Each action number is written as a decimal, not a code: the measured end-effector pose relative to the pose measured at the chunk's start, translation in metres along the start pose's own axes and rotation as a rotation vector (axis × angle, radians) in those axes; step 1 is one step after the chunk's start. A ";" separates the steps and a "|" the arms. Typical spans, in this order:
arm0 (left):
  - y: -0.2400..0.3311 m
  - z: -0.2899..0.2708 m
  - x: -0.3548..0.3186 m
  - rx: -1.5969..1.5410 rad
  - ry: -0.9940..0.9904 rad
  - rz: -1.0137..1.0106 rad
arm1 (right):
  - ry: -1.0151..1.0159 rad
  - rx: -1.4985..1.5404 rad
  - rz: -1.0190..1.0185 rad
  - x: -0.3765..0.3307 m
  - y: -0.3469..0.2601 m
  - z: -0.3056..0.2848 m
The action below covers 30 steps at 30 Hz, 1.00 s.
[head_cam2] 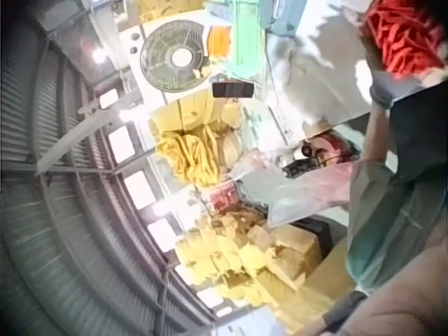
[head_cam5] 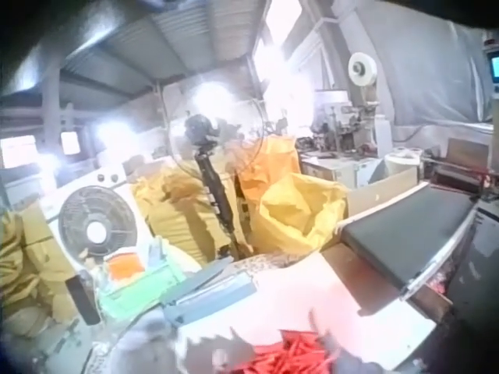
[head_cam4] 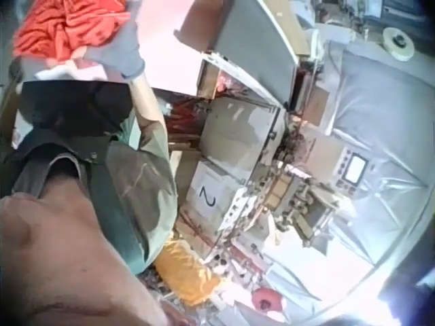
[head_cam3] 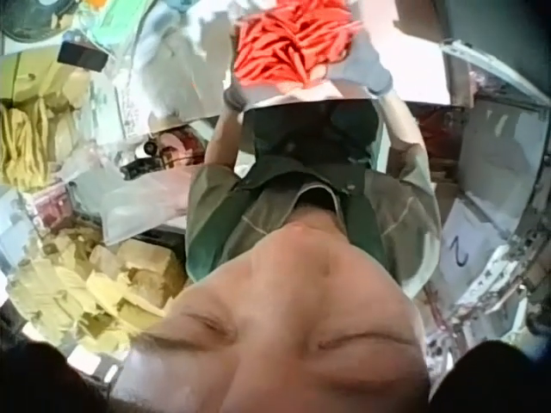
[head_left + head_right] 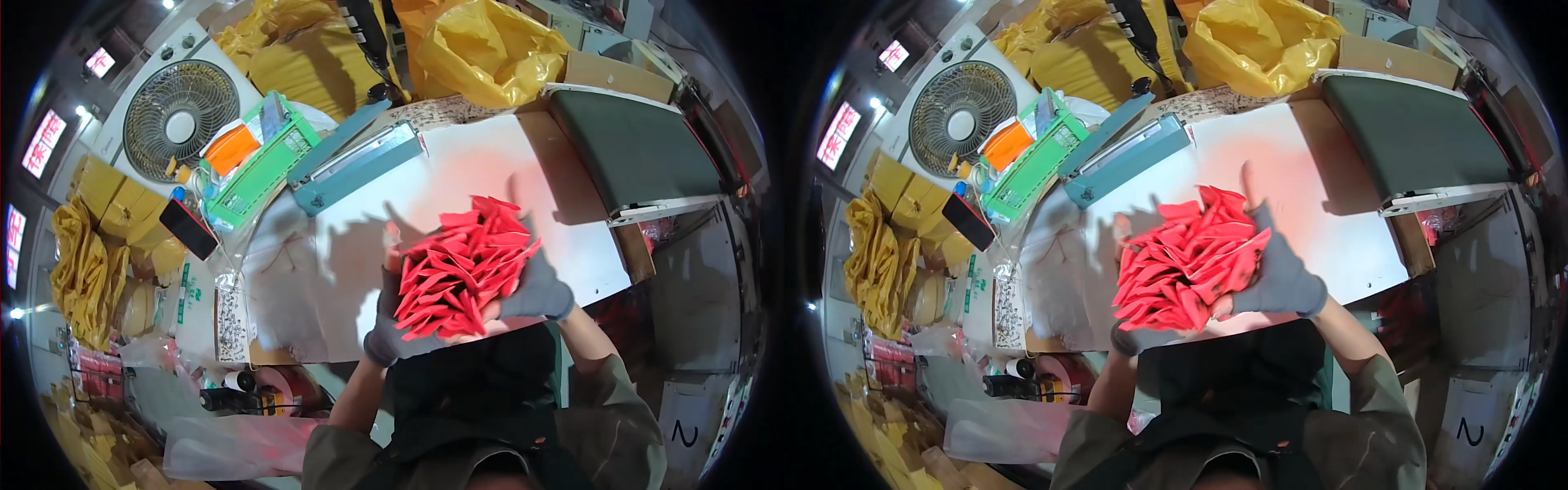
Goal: Packing stacks of red paper materials into plastic bags at a workstation.
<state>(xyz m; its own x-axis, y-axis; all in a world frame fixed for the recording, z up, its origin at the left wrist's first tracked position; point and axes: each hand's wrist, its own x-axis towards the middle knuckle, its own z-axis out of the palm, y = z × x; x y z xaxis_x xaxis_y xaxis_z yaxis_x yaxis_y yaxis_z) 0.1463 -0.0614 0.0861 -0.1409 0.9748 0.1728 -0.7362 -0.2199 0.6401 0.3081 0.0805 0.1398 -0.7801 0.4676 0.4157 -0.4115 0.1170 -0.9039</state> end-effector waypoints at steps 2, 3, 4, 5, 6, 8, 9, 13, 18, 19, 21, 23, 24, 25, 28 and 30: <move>0.020 0.063 0.017 0.200 0.155 0.168 | 0.055 0.086 -0.140 0.019 -0.020 0.009; 0.027 0.077 0.027 0.303 0.230 0.254 | 0.020 -0.005 -0.228 0.025 -0.022 0.006; 0.017 0.030 0.033 0.732 0.084 0.322 | -0.027 0.050 -0.198 0.025 -0.026 0.019; 0.019 0.054 0.035 0.640 0.239 0.309 | -0.052 0.091 -0.160 0.021 -0.025 0.023; 0.014 0.044 0.025 0.589 0.216 0.198 | -0.079 -0.067 -0.326 0.019 -0.024 0.022; 0.024 0.058 0.006 1.077 0.131 0.210 | -0.060 -0.116 -0.333 -0.001 -0.034 0.027; 0.019 0.071 -0.004 0.975 0.094 0.347 | -0.029 -0.169 -0.331 -0.015 -0.036 0.031; 0.017 0.059 -0.026 0.980 0.040 0.015 | 0.077 0.099 0.096 -0.035 -0.022 0.043; -0.048 0.007 -0.052 0.566 0.189 -0.056 | -0.303 0.224 0.629 -0.003 0.031 0.028; -0.047 0.003 -0.055 0.657 0.238 0.026 | -0.362 0.095 0.609 0.004 0.041 0.030; -0.036 -0.025 -0.072 0.857 0.204 -0.025 | -0.466 -0.011 0.506 0.015 0.054 0.047; -0.006 -0.067 -0.088 1.213 0.369 -0.280 | -0.534 -0.095 0.448 0.023 0.064 0.063; 0.049 -0.072 -0.088 1.122 0.365 -0.189 | -0.539 -0.092 0.431 0.022 0.074 0.055; 0.076 -0.107 -0.102 0.985 0.336 0.207 | -0.553 -0.082 0.421 0.025 0.074 0.062; 0.155 -0.183 -0.133 1.549 0.917 0.127 | -0.537 -0.081 0.432 0.025 0.073 0.069; 0.171 -0.197 -0.139 1.911 0.995 -0.233 | -0.478 -0.064 0.529 0.024 0.078 0.065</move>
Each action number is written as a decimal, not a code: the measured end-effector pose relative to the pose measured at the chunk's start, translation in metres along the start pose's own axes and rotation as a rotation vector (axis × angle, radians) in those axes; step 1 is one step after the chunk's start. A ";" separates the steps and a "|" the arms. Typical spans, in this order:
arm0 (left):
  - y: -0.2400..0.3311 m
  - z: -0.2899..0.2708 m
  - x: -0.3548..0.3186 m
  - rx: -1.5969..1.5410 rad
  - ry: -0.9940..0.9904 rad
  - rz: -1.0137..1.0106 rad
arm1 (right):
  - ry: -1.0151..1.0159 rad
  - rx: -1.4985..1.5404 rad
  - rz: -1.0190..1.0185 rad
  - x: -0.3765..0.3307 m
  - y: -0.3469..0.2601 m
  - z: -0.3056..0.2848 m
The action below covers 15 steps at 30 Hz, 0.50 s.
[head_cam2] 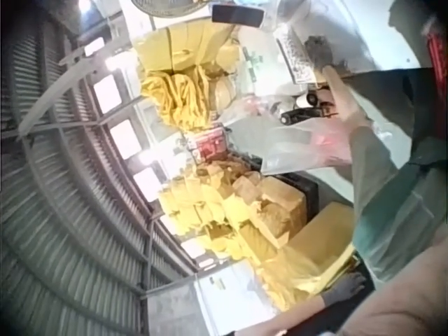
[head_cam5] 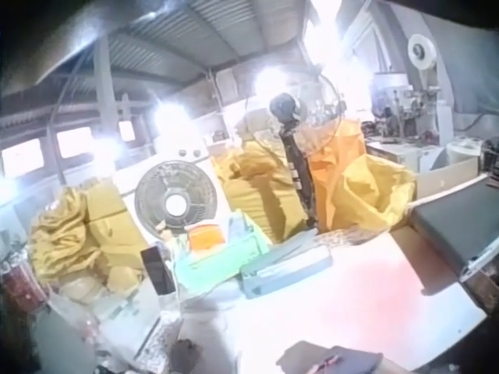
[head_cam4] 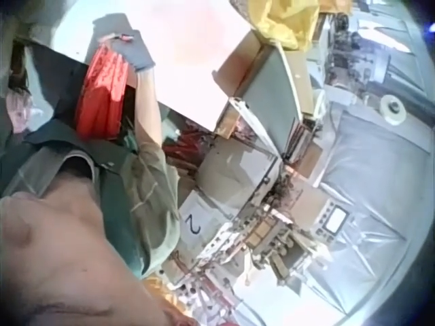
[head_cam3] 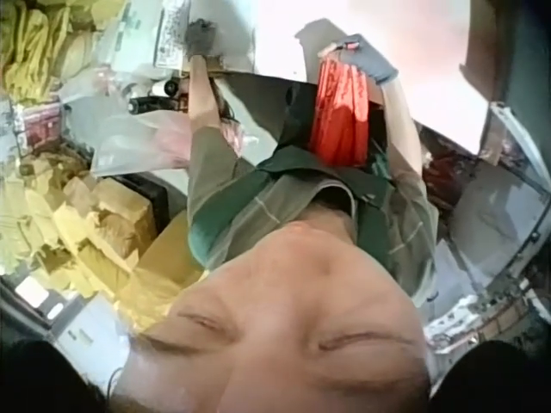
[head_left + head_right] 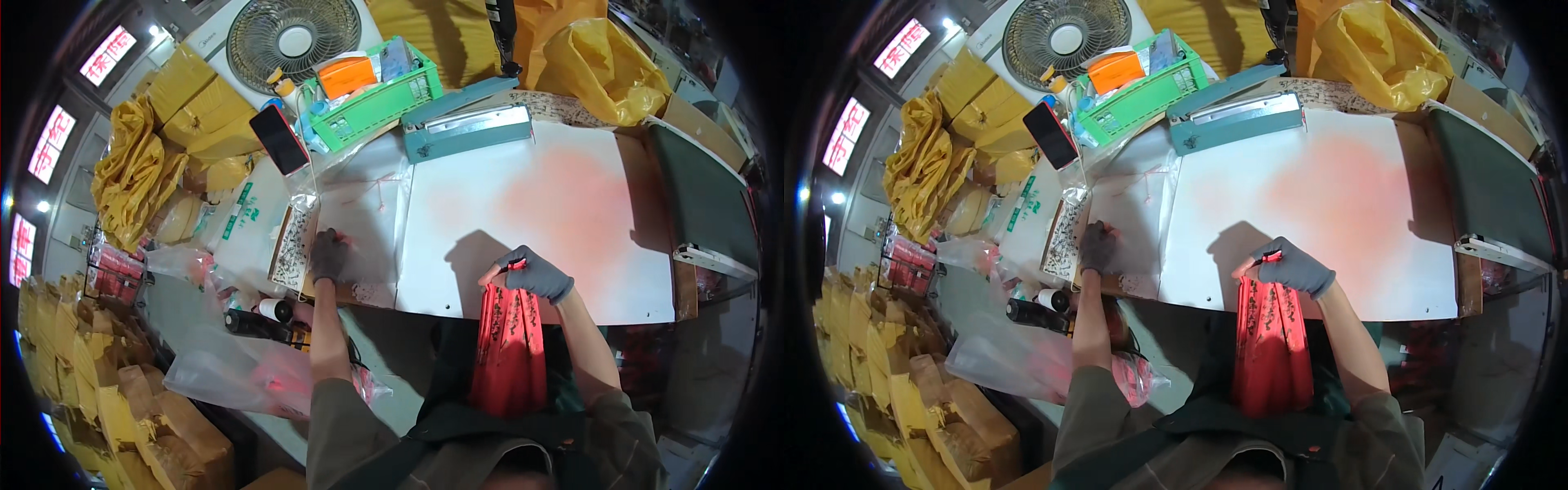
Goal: Packing stacks of red paper materials into plastic bags at a workstation.
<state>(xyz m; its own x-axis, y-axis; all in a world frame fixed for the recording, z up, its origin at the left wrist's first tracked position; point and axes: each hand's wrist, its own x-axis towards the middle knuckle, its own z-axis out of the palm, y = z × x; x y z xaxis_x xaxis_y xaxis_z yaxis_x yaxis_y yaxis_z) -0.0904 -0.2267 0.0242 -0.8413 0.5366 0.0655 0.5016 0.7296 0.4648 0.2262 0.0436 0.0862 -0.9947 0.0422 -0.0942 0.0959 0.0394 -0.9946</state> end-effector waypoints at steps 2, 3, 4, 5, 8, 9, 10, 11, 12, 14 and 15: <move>-0.040 0.014 0.008 0.073 0.096 0.023 | -0.021 0.008 -0.036 0.010 0.003 0.004; -0.048 0.015 0.010 0.073 0.093 0.020 | -0.025 0.025 -0.043 0.010 0.007 0.007; -0.047 0.013 0.013 0.100 0.179 0.096 | -0.023 0.025 -0.040 0.009 0.006 0.008; -0.048 0.010 0.012 0.129 0.268 0.169 | -0.009 0.038 -0.007 0.010 0.005 0.010; 0.014 0.006 -0.006 -0.890 0.202 -0.082 | 0.047 0.080 0.030 0.006 0.016 0.002; 0.063 -0.002 -0.030 -1.208 0.180 -0.132 | 0.065 0.115 0.030 0.003 0.021 -0.001; 0.100 -0.002 -0.060 -1.520 0.167 -0.197 | 0.077 0.119 0.031 0.003 0.016 0.002; 0.090 0.019 -0.079 -1.649 0.128 -0.066 | 0.089 0.012 -0.022 0.011 0.000 0.015; 0.123 0.025 -0.097 -1.317 0.069 0.105 | 0.136 -0.096 -0.054 0.013 -0.008 0.020; 0.145 0.040 -0.111 -0.719 0.049 0.459 | 0.100 -0.095 0.071 0.021 -0.023 0.031; 0.149 0.048 -0.122 -0.818 -0.061 0.399 | 0.063 -0.096 0.190 0.023 -0.026 0.034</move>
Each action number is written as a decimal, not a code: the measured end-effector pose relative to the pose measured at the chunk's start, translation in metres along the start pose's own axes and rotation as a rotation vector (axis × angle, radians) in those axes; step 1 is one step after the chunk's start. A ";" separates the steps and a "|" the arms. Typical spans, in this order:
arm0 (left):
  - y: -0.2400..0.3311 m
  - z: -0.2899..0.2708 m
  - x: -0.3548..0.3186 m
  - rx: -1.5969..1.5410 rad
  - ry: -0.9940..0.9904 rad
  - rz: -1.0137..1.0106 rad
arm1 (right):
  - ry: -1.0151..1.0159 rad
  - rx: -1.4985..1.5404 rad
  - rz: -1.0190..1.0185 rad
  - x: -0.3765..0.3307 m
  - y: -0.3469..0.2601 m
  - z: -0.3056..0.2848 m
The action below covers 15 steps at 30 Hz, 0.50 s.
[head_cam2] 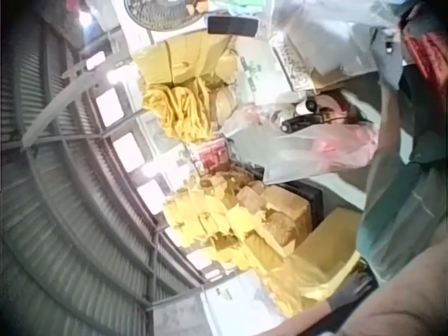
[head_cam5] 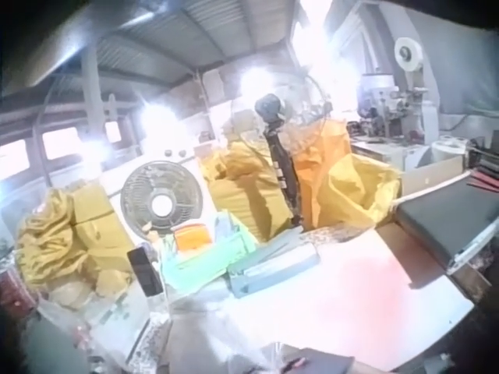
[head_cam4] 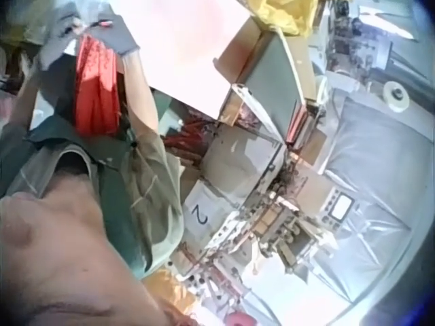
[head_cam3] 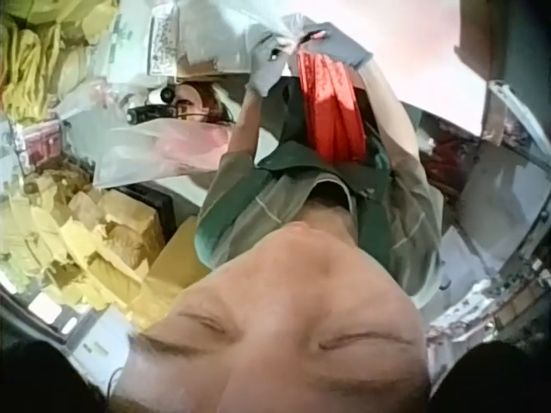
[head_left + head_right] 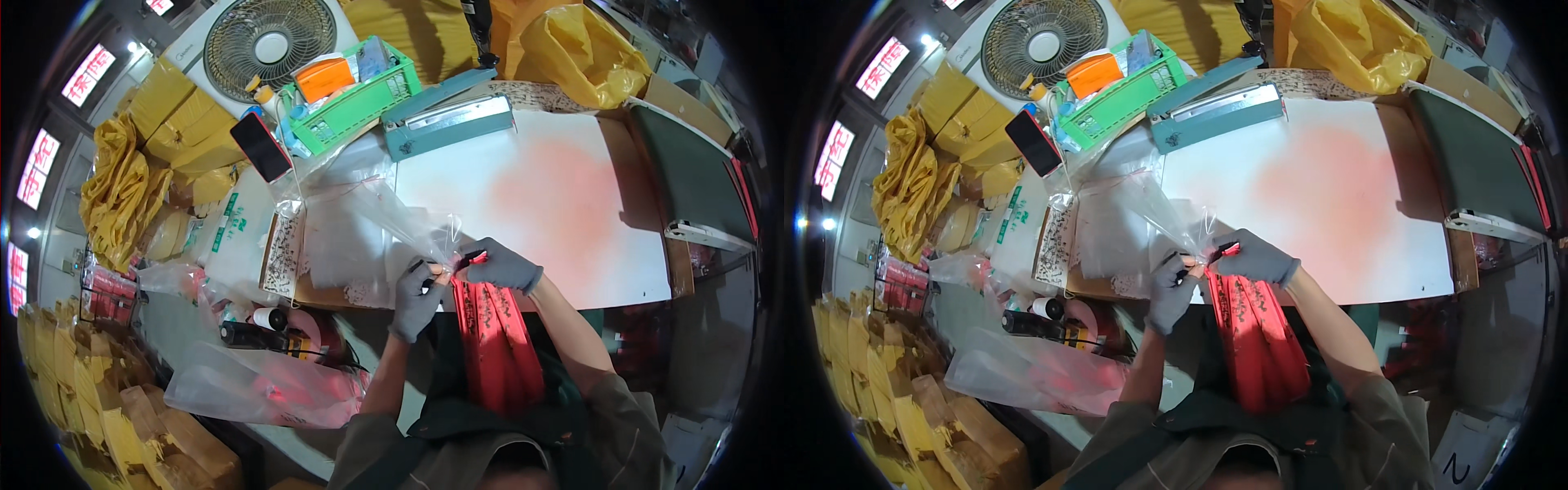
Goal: Packing stacks of red paper materials into plastic bags at a workstation.
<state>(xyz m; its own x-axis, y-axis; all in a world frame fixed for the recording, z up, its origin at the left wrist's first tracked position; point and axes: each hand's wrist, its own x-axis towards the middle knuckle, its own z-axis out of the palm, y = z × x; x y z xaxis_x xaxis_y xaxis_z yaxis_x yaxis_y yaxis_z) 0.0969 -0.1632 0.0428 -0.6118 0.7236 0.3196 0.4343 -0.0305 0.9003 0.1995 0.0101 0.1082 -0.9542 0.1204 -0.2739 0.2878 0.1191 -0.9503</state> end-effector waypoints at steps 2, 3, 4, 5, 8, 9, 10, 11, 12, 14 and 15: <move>-0.003 0.002 -0.001 -0.243 0.022 -0.160 | 0.014 0.008 -0.058 0.000 0.020 -0.007; -0.004 0.002 0.001 -0.244 0.010 -0.161 | 0.013 0.048 -0.140 -0.001 0.030 -0.013; -0.003 0.004 0.009 -0.402 0.246 -0.308 | 0.013 0.086 -0.221 -0.005 0.037 -0.019; -0.003 0.004 0.015 -0.549 0.494 -0.454 | 0.044 0.146 -0.199 -0.012 0.035 -0.022; 0.001 -0.010 0.036 -0.474 0.341 -0.304 | 0.080 0.193 -0.242 -0.025 0.042 -0.028; 0.000 0.002 0.036 -0.234 0.279 -0.247 | 0.017 0.148 -0.290 -0.028 0.040 -0.029; -0.022 0.020 0.034 -0.014 0.335 0.185 | 0.007 0.148 -0.299 -0.022 0.035 -0.023; 0.028 0.034 0.022 -0.024 0.043 0.073 | 0.040 0.109 -0.352 -0.022 0.036 -0.021; 0.022 0.046 0.017 0.287 -0.056 0.433 | 0.072 0.069 -0.405 -0.024 0.039 -0.022; 0.044 0.050 0.015 0.228 -0.083 0.543 | -0.036 0.041 -0.264 -0.027 0.044 -0.028; 0.042 0.047 0.009 0.237 -0.129 0.425 | 0.131 0.314 -0.297 -0.026 0.054 -0.024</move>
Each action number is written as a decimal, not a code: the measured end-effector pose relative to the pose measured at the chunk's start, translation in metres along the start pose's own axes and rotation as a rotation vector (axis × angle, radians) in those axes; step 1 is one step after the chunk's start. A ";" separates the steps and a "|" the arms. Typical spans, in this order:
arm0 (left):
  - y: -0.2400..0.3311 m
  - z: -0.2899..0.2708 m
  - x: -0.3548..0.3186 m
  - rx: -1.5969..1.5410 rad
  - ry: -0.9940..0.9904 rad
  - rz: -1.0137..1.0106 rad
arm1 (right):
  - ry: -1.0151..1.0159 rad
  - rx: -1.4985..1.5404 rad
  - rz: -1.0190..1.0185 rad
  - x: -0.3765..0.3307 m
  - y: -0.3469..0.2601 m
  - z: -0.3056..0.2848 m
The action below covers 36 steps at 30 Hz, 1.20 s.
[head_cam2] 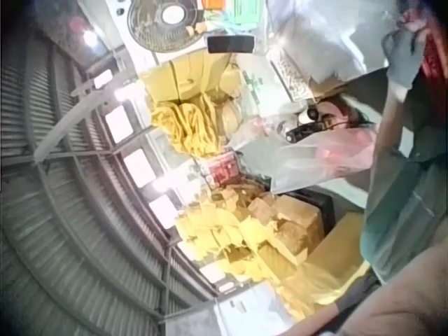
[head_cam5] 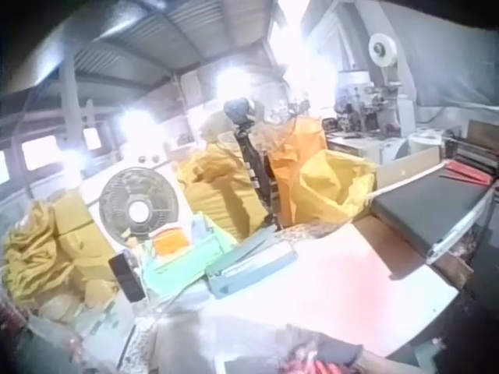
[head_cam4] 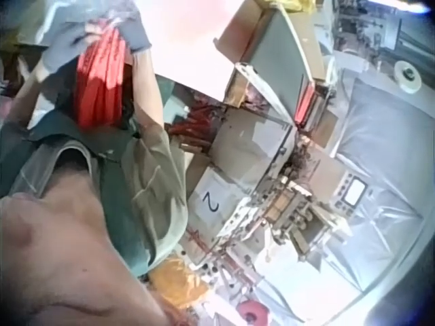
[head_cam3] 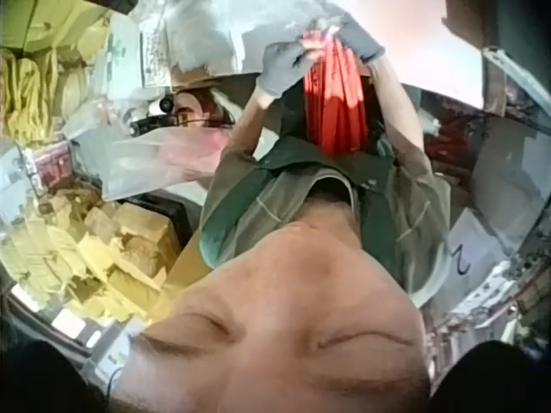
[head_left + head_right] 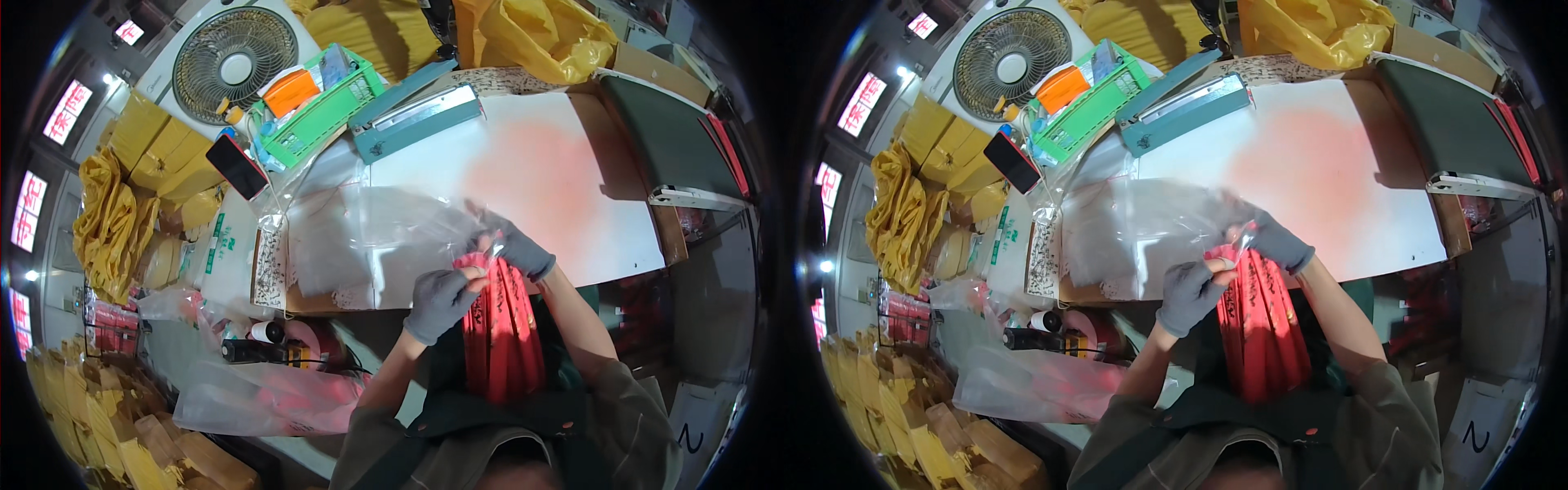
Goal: Packing stacks of red paper materials into plastic bags at a workstation.
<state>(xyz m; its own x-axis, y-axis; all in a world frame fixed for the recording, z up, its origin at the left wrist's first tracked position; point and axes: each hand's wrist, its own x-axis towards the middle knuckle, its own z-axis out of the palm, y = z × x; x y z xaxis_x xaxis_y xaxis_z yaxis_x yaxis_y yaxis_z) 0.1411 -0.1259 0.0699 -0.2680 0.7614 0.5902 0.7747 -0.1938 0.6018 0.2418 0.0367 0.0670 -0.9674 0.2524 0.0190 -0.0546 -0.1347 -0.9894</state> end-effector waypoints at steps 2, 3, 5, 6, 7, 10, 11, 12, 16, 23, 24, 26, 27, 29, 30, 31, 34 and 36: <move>-0.005 0.000 -0.014 -0.017 -0.087 -0.240 | 0.316 0.199 -0.055 -0.006 0.029 0.002; -0.010 -0.002 -0.022 -0.017 -0.089 -0.244 | 0.316 0.201 -0.051 -0.018 0.041 0.001; -0.017 -0.006 -0.035 0.107 -0.207 -0.044 | 0.263 -0.069 0.098 -0.056 0.066 -0.007; -0.013 -0.009 -0.048 0.115 -0.450 -0.052 | 0.234 -0.379 0.000 -0.079 0.105 -0.013; -0.002 -0.016 -0.060 0.146 -0.616 0.025 | 0.188 -0.682 -0.103 -0.102 0.141 -0.013; 0.009 0.001 -0.136 -0.090 -0.806 -0.212 | -0.002 -0.401 -0.021 -0.152 0.110 0.018; 0.010 0.003 -0.139 -0.084 -0.808 -0.221 | 0.029 -0.330 0.039 -0.157 0.099 0.022; 0.013 0.005 -0.139 -0.139 -0.883 -0.259 | 0.069 -0.270 0.103 -0.165 0.082 0.027; 0.018 -0.026 -0.069 -0.782 -0.669 -0.614 | 0.197 -0.400 0.003 -0.167 0.031 0.008; 0.057 -0.128 0.119 -0.592 0.066 -0.052 | 0.211 -1.632 -0.581 -0.076 -0.198 -0.019; 0.066 -0.146 0.144 -0.409 0.005 0.019 | 0.281 -1.596 -0.713 -0.073 -0.224 -0.014; 0.089 -0.173 0.166 -0.221 -0.055 0.088 | 0.287 -1.523 -0.721 -0.068 -0.249 -0.017; 0.098 -0.173 0.169 0.018 -0.196 0.076 | 0.313 -1.615 -0.688 -0.066 -0.255 -0.022; 0.086 -0.155 0.167 -0.126 -0.252 0.090 | 0.263 -1.526 -0.542 -0.053 -0.258 -0.031; 0.075 -0.153 0.163 0.175 -0.197 0.276 | 0.205 -1.425 -0.402 -0.046 -0.256 -0.031; 0.071 -0.146 0.165 0.468 -0.141 0.453 | 0.195 -1.425 -0.401 -0.038 -0.251 -0.023; 0.106 -0.140 0.165 0.546 -0.120 0.428 | 0.102 -1.409 -0.792 -0.016 -0.220 0.011; 0.109 -0.135 0.164 0.623 -0.124 0.500 | -0.047 -1.412 -0.757 -0.002 -0.183 0.003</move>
<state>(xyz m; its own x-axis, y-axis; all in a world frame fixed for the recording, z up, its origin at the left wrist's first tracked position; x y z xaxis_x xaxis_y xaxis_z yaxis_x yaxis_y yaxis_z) 0.1045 -0.1059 0.3045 0.2317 0.7460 0.6243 0.9728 -0.1767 -0.1499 0.2534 0.0578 0.2490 -0.8331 -0.1852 0.5213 -0.2664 0.9601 -0.0846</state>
